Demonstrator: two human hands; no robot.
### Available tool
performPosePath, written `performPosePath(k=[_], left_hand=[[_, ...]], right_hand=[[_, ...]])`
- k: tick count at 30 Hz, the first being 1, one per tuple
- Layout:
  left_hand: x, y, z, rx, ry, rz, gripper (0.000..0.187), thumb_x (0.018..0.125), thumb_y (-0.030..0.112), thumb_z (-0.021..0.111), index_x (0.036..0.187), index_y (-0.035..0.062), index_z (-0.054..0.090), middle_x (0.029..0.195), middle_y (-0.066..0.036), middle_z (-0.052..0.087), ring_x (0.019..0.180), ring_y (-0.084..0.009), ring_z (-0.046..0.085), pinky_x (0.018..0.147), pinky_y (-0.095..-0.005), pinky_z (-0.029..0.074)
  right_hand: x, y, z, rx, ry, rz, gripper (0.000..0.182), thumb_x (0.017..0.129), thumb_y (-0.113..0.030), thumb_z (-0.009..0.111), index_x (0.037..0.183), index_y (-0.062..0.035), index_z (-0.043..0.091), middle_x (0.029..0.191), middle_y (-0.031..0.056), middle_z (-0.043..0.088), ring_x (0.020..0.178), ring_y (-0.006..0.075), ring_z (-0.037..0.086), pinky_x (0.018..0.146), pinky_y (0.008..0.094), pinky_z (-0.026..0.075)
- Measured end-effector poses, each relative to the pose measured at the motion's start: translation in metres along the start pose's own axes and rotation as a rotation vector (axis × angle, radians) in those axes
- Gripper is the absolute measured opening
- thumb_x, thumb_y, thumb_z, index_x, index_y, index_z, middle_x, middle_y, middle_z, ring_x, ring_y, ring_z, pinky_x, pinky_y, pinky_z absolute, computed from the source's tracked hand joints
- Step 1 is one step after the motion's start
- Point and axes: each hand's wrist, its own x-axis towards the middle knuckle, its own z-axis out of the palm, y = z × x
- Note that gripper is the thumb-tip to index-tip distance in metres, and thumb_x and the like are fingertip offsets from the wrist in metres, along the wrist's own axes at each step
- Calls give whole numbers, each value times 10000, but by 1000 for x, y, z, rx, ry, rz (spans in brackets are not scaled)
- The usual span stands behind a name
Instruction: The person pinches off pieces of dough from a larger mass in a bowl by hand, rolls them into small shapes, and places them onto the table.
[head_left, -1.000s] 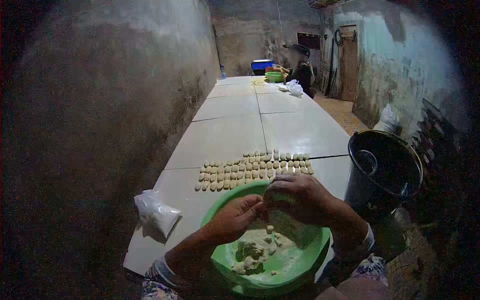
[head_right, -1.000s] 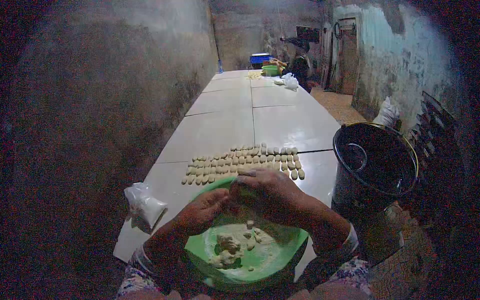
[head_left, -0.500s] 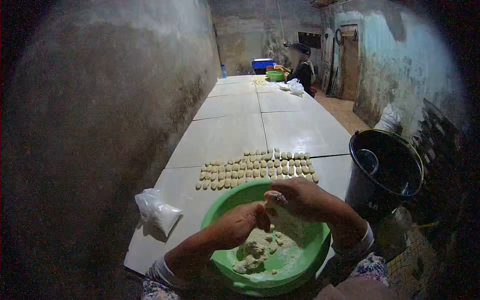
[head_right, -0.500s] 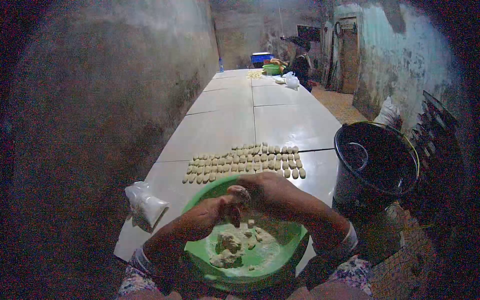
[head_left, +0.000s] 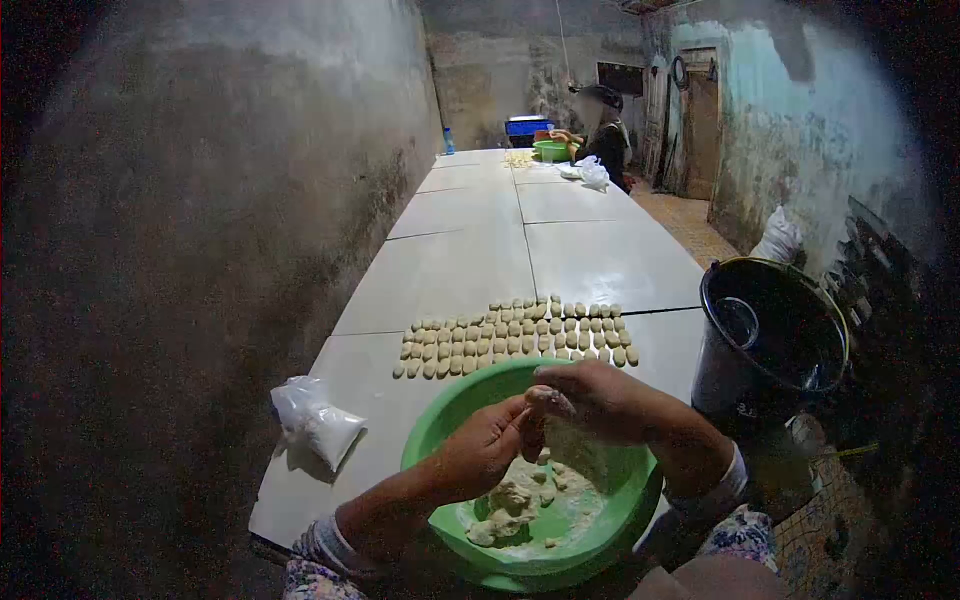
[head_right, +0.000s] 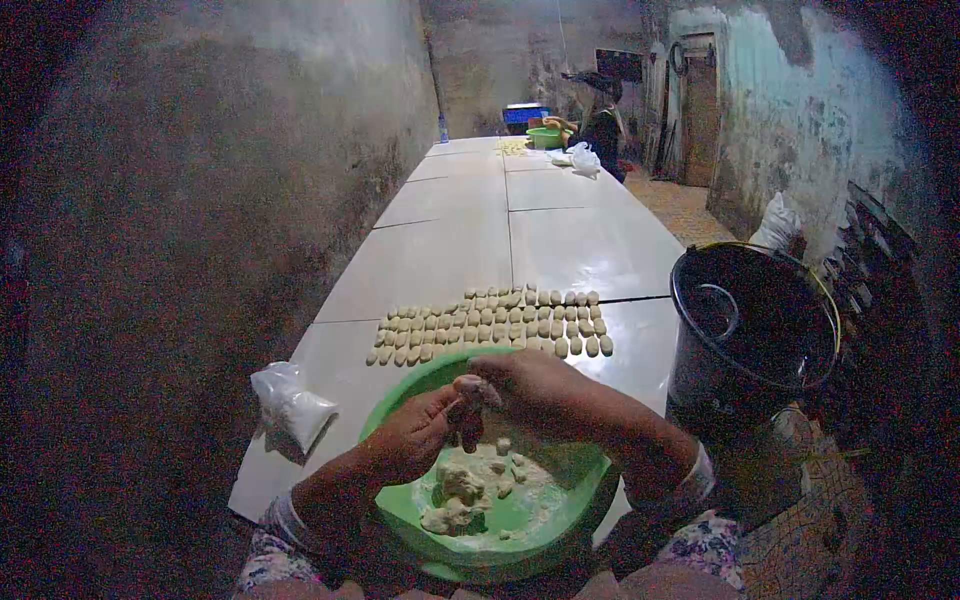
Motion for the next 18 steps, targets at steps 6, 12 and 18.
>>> performPosePath(k=[6,12,18], left_hand=[[0,-1,0,3,58,-77,332,1008,309,351,1017,27,527,827,-58,572,778,-123,533,717,-279,437],[1,2,-8,-133,0,-91,496,998,434,289,1002,-7,514,826,-89,581,765,-171,561,756,-338,464],[4,-11,-7,-148,-61,-135,459,1006,401,289,998,4,520,787,-63,565,758,-146,534,729,-317,450]], right_hand=[[-1,12,-2,518,189,-132,197,910,-150,564,1026,9,578,915,94,657,830,150,589,764,317,480],[1,19,-2,468,117,-146,173,802,-57,684,956,13,647,920,88,657,818,147,625,718,293,517],[1,13,-3,92,123,-232,193,805,-86,694,958,23,651,877,77,659,774,140,628,708,295,519]])
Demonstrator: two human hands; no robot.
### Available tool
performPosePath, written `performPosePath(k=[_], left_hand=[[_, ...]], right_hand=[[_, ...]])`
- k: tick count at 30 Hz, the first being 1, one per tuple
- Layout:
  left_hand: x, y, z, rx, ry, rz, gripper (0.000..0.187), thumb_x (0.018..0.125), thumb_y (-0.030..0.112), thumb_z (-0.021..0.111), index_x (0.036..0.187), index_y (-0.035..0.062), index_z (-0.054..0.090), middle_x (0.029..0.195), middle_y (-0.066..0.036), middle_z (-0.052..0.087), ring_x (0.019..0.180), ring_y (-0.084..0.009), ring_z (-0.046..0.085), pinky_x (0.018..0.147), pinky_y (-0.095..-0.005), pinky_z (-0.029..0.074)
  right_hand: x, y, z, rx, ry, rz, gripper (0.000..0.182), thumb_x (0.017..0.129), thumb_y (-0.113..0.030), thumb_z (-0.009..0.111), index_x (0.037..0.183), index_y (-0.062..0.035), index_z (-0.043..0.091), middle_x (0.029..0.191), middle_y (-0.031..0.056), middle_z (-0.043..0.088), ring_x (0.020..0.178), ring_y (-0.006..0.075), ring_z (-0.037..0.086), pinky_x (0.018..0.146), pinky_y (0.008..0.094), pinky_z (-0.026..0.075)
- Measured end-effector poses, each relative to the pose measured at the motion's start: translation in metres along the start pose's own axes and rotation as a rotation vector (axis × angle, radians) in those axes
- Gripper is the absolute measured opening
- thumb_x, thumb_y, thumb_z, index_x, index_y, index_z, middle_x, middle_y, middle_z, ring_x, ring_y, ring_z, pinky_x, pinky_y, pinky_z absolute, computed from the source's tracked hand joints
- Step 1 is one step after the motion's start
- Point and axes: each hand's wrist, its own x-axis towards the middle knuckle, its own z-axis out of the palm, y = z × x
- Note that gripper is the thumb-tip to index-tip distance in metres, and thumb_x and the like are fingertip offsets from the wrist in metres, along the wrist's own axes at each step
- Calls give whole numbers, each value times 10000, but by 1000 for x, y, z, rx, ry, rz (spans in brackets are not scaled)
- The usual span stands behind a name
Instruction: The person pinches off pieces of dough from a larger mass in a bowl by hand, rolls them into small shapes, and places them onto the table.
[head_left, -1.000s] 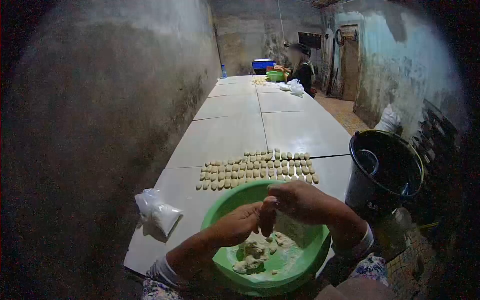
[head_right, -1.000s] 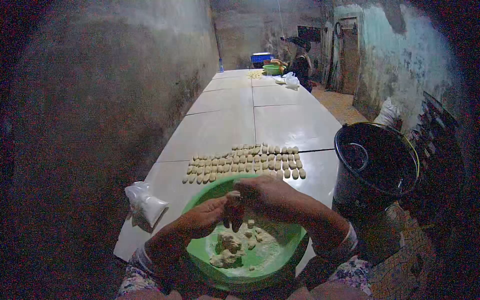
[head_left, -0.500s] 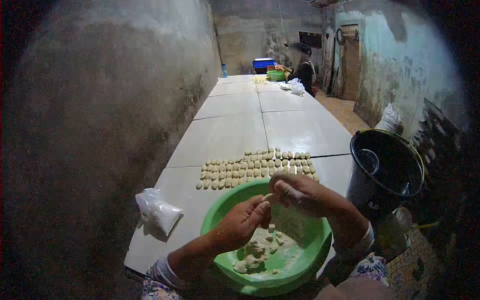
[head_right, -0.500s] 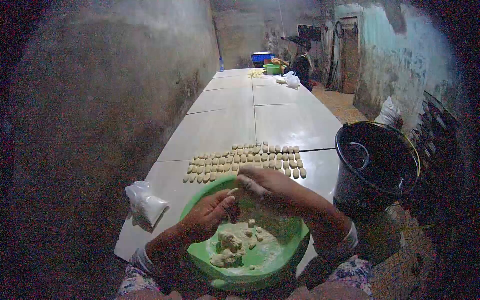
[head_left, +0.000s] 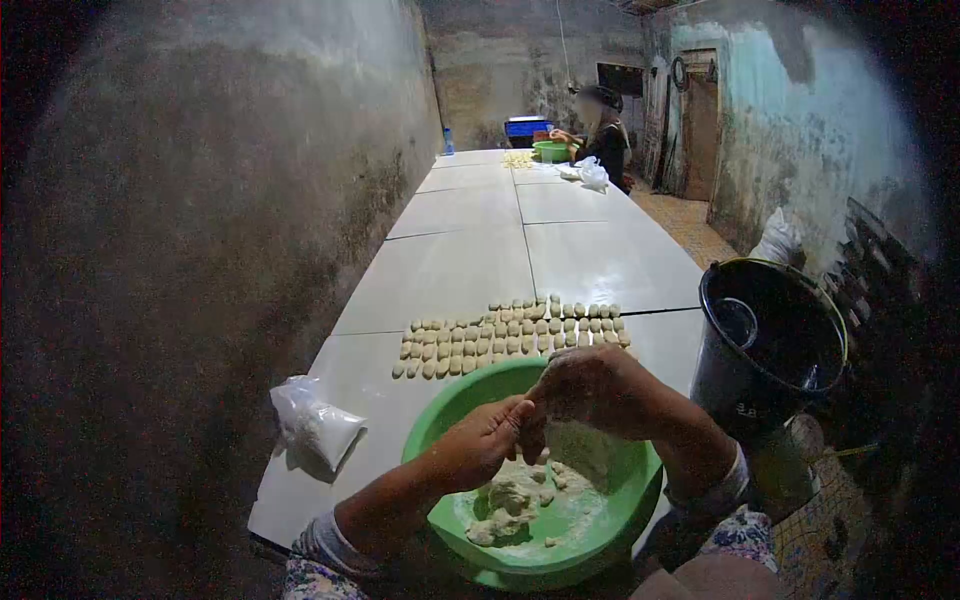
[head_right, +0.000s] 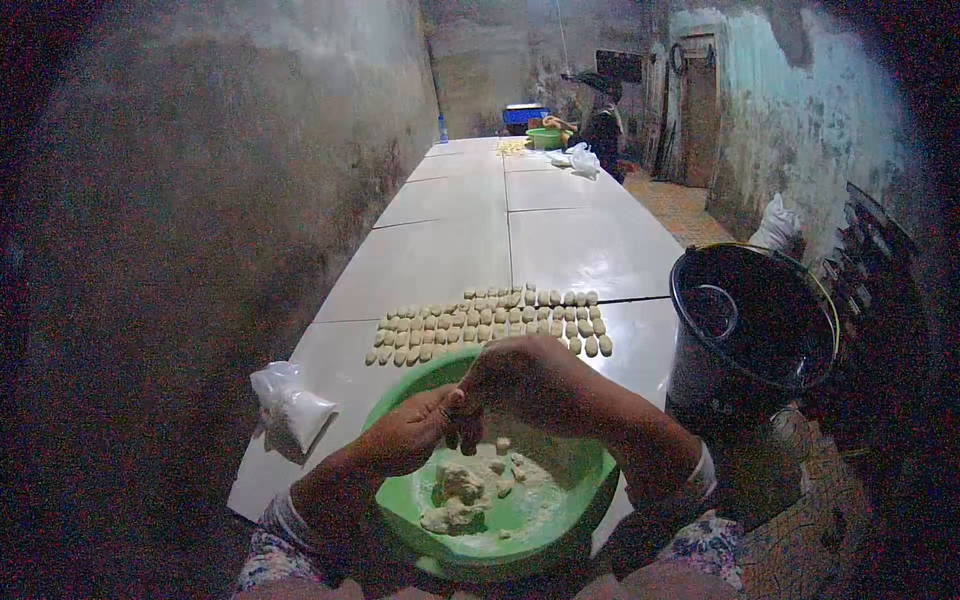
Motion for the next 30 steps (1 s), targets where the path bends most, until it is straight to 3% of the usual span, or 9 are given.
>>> performPosePath(k=[5,9,13,15,18,21,22,28,30], left_hand=[[-3,6,5,84,80,13,431,1013,375,277,1003,9,504,766,-56,550,750,-142,528,717,-303,449],[-3,1,9,-174,208,35,411,1010,384,279,991,28,484,791,-60,549,739,-140,523,711,-295,439],[-10,-1,6,162,165,284,448,992,446,295,987,38,481,833,-53,547,737,-131,521,698,-284,432],[-7,2,7,-159,154,69,445,991,450,302,971,43,483,803,-50,545,734,-128,517,696,-274,428],[-4,10,14,-114,147,22,429,1001,418,308,934,38,494,744,-41,514,709,-130,492,685,-283,423],[-5,14,11,40,127,28,436,1002,412,314,925,23,495,741,-43,503,706,-140,484,685,-291,419],[-4,10,10,44,120,24,421,1009,384,297,945,14,487,761,-54,507,711,-152,483,688,-294,418],[-2,5,11,60,148,86,332,1011,290,291,984,14,474,814,-68,511,725,-159,483,694,-310,422],[-2,5,12,79,156,95,350,1006,306,309,1081,6,473,887,-72,544,799,-154,512,756,-304,437]], right_hand=[[-3,3,-1,383,166,51,373,850,-141,631,1209,-61,565,1131,163,614,1005,203,602,896,332,474],[-1,1,16,40,42,-96,623,981,-410,337,1448,-25,187,1364,213,409,1227,277,443,1016,377,353],[1,-7,20,361,18,64,553,987,-344,369,1407,0,262,1313,212,448,1132,261,518,971,355,390],[2,-6,18,437,151,33,500,988,-302,400,1368,16,334,1264,206,493,1079,246,555,948,350,411],[6,2,25,317,131,-33,171,913,-117,573,967,42,540,811,101,639,813,203,640,734,323,513],[5,11,26,455,126,-55,109,879,-70,600,887,31,560,757,90,632,731,191,642,649,306,512],[5,2,18,-112,205,-33,72,858,-53,611,870,16,593,777,89,639,735,160,634,655,289,504],[3,-13,4,337,236,186,77,851,-41,620,919,-8,631,805,92,646,755,135,620,667,286,505],[3,2,15,230,219,39,92,845,-27,626,934,-1,631,816,90,647,757,130,616,669,281,503]])
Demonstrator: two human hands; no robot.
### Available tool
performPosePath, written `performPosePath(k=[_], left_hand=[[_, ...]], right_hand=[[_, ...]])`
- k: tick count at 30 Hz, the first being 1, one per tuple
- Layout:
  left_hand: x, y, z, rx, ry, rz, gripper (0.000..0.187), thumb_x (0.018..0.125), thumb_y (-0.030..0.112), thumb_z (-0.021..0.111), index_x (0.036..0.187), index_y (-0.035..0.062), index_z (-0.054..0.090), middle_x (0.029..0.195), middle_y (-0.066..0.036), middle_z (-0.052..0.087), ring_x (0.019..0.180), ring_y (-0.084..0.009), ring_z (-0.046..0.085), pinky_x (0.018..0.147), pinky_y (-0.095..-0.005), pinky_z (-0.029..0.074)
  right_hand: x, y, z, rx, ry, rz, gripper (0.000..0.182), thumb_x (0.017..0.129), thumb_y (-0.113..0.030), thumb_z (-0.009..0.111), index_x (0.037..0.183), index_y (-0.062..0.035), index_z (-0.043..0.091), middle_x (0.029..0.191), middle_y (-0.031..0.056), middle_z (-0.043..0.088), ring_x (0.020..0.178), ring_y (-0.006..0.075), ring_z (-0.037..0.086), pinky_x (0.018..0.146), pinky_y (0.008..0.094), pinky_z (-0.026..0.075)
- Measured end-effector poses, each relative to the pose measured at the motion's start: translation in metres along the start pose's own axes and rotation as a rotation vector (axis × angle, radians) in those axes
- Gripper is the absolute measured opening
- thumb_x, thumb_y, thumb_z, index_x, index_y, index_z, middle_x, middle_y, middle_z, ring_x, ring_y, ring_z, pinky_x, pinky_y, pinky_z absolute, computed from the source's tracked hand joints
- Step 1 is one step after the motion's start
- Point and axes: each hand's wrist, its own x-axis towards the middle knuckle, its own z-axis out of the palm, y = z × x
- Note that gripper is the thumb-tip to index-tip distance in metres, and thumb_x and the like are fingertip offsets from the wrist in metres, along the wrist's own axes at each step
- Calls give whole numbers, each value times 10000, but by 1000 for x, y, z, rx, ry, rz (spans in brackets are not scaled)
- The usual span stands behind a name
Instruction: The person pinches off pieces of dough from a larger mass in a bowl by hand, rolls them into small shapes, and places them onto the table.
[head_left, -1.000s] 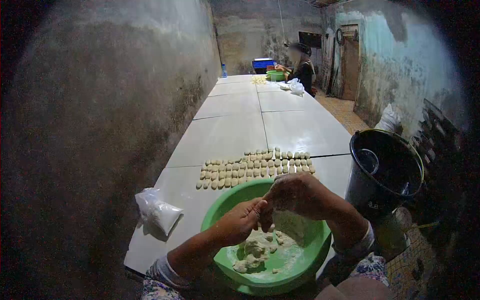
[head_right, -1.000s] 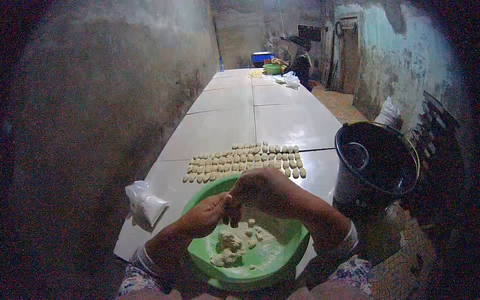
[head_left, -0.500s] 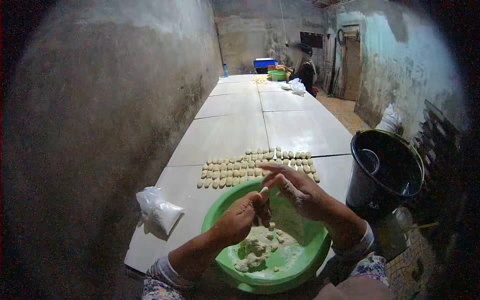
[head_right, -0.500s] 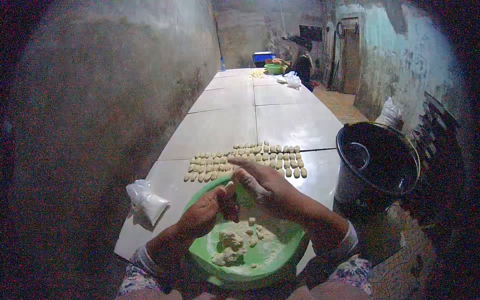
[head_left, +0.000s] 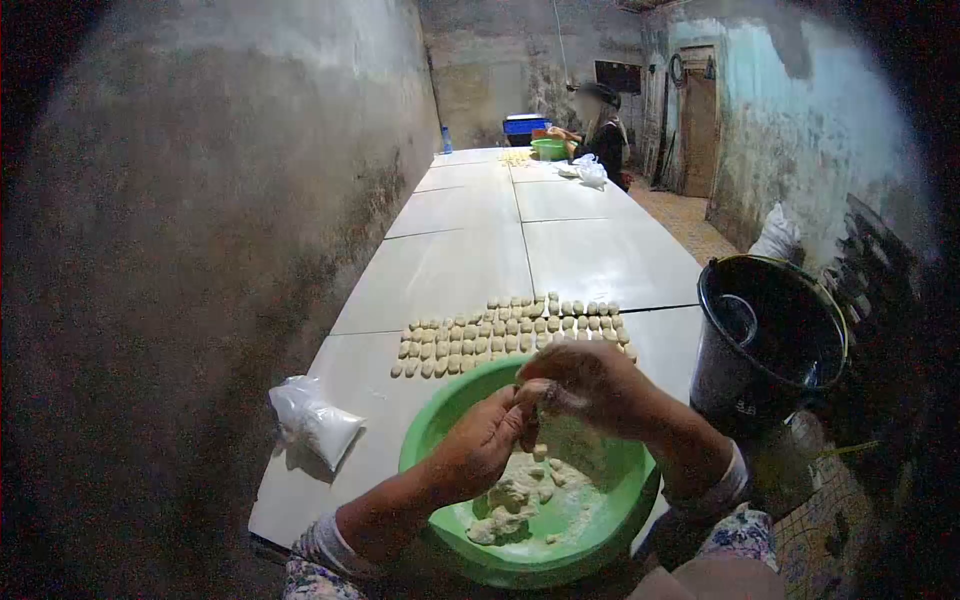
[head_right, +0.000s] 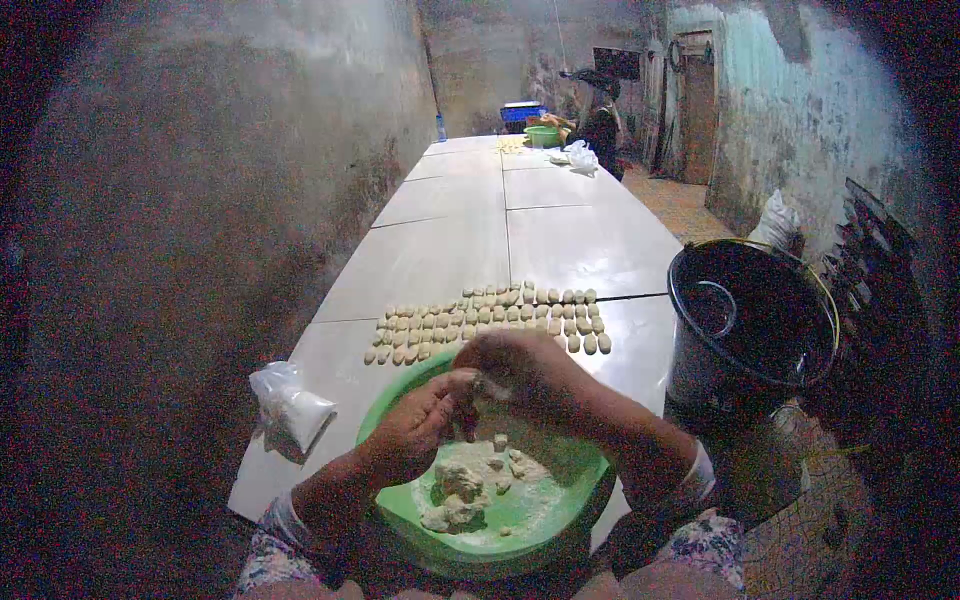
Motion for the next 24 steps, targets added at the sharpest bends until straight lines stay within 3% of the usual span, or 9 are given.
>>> performPosePath(k=[1,5,8,11,12,13,17,20,24], left_hand=[[0,0,0,20,6,8,396,1002,322,326,1177,-2,472,959,-75,576,873,-149,542,818,-299,452],[-2,0,-5,42,-12,-13,394,997,302,328,1199,-7,465,1007,-87,580,889,-150,545,840,-306,452],[-3,-4,-8,100,-41,-89,396,995,276,318,1239,-6,452,1082,-106,576,933,-156,542,867,-311,445],[0,-9,-5,17,-3,-30,370,991,260,325,1206,-5,469,1031,-87,576,900,-153,534,839,-311,445],[1,-6,-4,31,-12,-13,364,992,262,328,1196,-3,472,1016,-85,579,908,-155,537,843,-310,443],[1,-3,-3,45,-22,2,359,993,264,331,1186,-2,476,1002,-84,581,915,-156,541,847,-308,441],[1,-7,-8,-41,-108,-107,418,1008,334,320,1203,0,480,1081,-98,593,1015,-156,548,914,-309,431],[2,-6,-6,-26,-28,-116,426,1010,327,318,1225,-7,471,1094,-102,591,1020,-149,546,910,-306,435],[2,-12,-8,33,-8,-73,405,1013,270,309,1265,-14,450,1143,-114,583,1046,-162,545,926,-311,427]], right_hand=[[-1,6,3,-89,-31,-153,110,839,-13,632,948,6,632,826,88,648,760,126,613,671,275,502],[-2,4,-3,124,-45,48,157,831,-142,639,906,-5,649,883,107,673,800,198,645,745,330,504],[6,5,-7,125,85,106,138,806,-107,670,896,-3,652,862,108,673,787,209,651,743,333,507],[2,-5,0,120,-28,95,194,837,-96,664,978,34,639,830,77,659,745,132,618,687,276,501],[7,5,0,-254,-49,-233,159,819,-82,672,940,20,656,798,81,660,732,145,631,684,287,511],[6,8,0,-252,-47,-232,159,819,-82,672,940,20,656,798,81,660,732,145,631,684,287,511],[3,12,-3,-108,-55,-48,121,819,-57,659,912,20,660,790,89,661,698,150,636,640,296,528],[6,4,-6,204,-97,212,211,890,-209,617,883,-4,664,816,77,675,724,135,619,700,298,504],[8,-1,-6,295,-56,149,216,901,-160,594,950,43,646,826,95,668,772,151,632,708,299,518]])
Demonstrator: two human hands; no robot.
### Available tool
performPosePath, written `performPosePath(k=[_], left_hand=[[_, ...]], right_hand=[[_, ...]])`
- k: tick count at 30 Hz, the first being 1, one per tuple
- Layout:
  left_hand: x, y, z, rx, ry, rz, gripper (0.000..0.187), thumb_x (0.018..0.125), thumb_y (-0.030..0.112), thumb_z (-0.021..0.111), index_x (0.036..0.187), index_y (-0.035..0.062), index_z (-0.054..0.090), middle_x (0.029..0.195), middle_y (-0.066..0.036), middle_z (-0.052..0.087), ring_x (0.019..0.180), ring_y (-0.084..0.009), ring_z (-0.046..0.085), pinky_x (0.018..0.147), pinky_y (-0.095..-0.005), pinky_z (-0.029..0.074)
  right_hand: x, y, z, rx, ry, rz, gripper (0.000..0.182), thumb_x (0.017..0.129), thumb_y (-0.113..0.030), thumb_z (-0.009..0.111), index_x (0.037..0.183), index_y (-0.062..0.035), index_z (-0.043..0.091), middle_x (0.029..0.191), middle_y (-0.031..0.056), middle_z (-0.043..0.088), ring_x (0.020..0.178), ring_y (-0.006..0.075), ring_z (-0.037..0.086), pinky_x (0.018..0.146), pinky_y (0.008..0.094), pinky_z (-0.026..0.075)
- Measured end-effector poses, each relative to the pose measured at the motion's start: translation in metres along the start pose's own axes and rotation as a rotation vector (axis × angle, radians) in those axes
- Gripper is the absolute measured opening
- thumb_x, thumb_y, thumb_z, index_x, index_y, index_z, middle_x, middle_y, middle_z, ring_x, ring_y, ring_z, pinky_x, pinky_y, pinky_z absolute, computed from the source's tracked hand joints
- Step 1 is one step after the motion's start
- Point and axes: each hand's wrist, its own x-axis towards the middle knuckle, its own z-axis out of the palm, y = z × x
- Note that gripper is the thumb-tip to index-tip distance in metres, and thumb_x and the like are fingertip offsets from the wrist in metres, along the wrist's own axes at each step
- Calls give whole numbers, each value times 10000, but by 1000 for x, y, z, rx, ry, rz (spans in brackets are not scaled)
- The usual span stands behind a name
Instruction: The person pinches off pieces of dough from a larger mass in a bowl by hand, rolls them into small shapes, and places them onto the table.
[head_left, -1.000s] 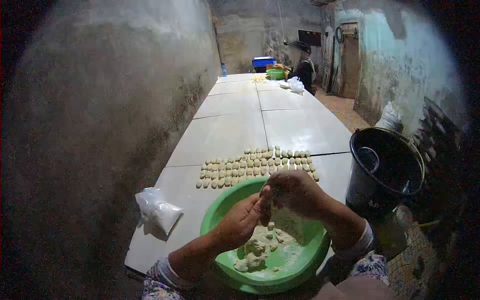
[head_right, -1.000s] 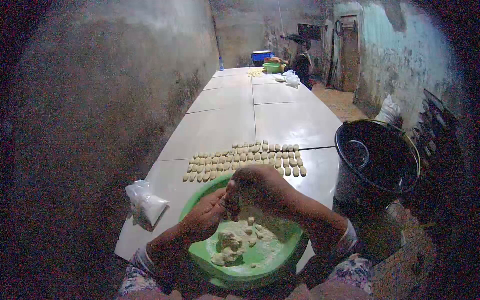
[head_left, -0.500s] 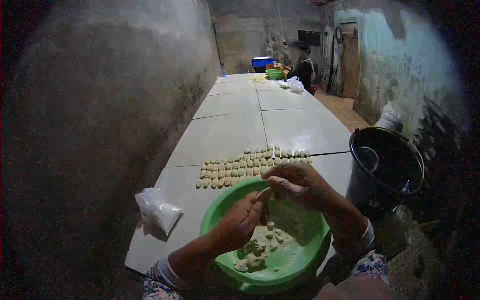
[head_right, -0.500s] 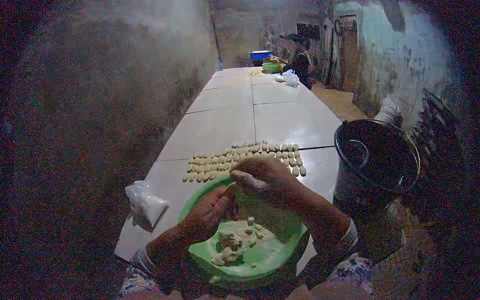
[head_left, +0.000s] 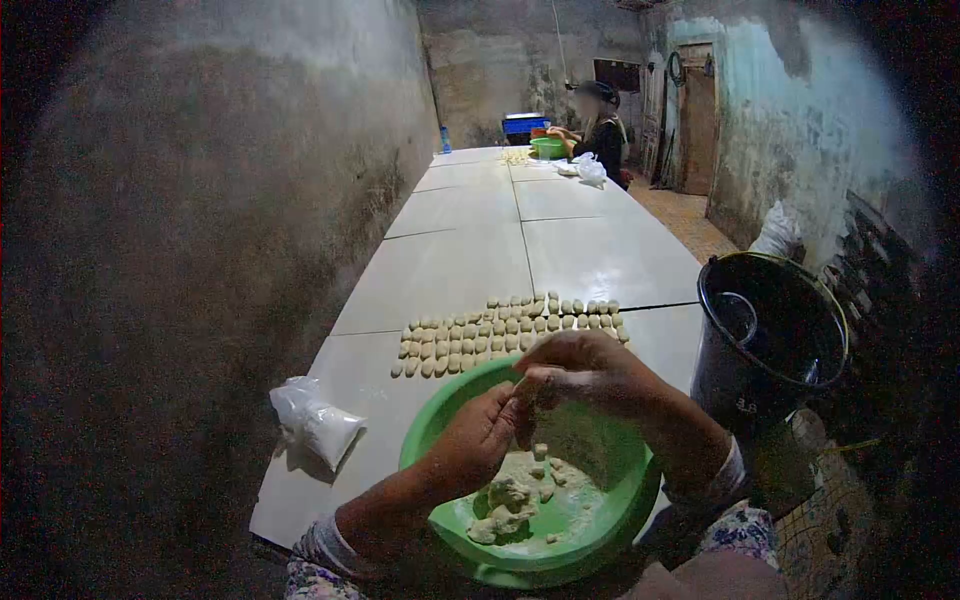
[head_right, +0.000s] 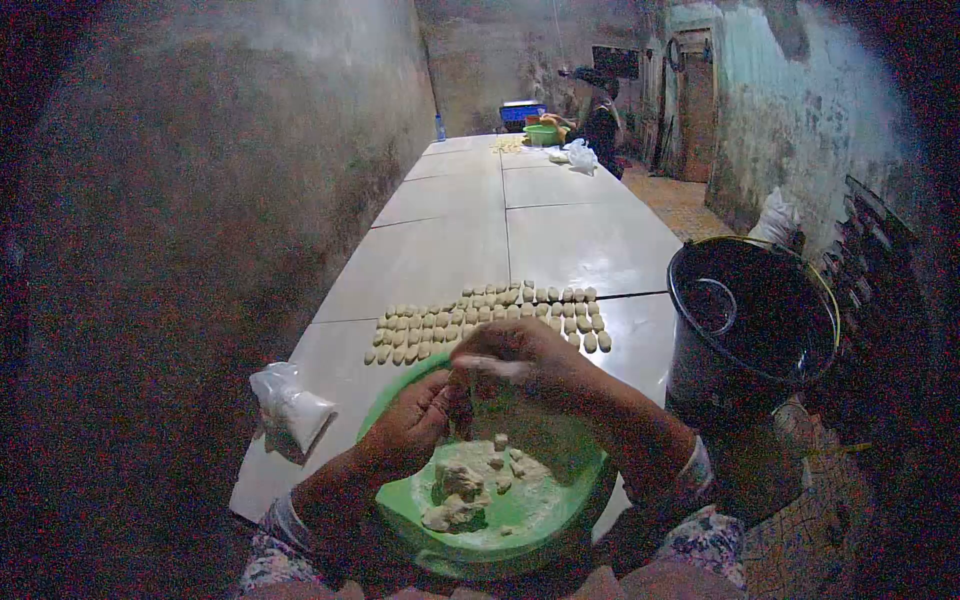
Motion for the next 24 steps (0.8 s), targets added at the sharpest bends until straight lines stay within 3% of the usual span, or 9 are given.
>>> performPosePath(k=[5,7,8,9,13,17,20,23,24], left_hand=[[-2,11,0,196,33,48,375,1005,240,311,1212,-18,489,1096,-136,596,1022,-201,556,921,-341,429],[-2,12,-2,309,23,29,368,1005,236,314,1211,-11,493,1081,-141,602,987,-197,564,904,-338,436],[-3,13,-4,281,-9,-40,362,1004,229,312,1205,-9,496,1062,-134,606,954,-193,569,885,-338,443],[-3,12,-3,282,-7,-37,362,1004,229,312,1205,-9,496,1062,-134,606,954,-193,569,885,-338,443],[0,6,-2,182,22,41,338,992,218,337,1177,-14,499,1041,-133,597,975,-185,559,889,-336,440],[-5,14,-9,406,0,71,294,967,200,389,1151,7,513,1036,-156,594,989,-223,564,906,-349,431],[-7,33,-27,363,84,-113,328,942,287,492,1121,13,518,1058,-161,601,1032,-259,569,922,-374,425],[-1,19,-53,559,203,-97,397,931,340,517,1155,13,495,1107,-177,589,1067,-277,560,927,-385,425],[3,4,-63,591,154,-94,543,896,395,565,1249,3,436,1186,-227,552,1078,-357,558,920,-406,442]], right_hand=[[3,9,-13,-167,-128,-62,215,885,-164,620,954,37,652,853,98,677,772,149,643,708,298,523],[3,1,-14,-33,-98,151,212,880,-161,629,953,37,653,859,98,680,770,147,648,703,288,528],[3,3,-14,103,-102,168,282,866,-246,654,939,26,659,818,85,677,743,148,630,719,305,509],[4,5,-13,101,-103,166,282,866,-246,654,939,26,659,818,85,677,743,148,630,719,305,509],[6,8,-13,-28,-133,70,236,833,-174,690,953,27,660,845,90,679,759,137,639,702,285,514],[9,16,-19,-145,-112,-36,211,789,-133,726,900,34,662,811,98,675,727,133,625,677,277,503],[15,8,-32,97,156,-90,161,818,-115,692,912,12,660,793,104,676,705,152,633,638,279,508],[30,26,-64,73,443,-148,223,854,-156,660,981,27,646,843,108,676,755,150,632,652,281,511],[33,36,-75,70,453,-130,236,855,-157,659,1007,24,643,855,108,675,768,150,631,653,281,512]])
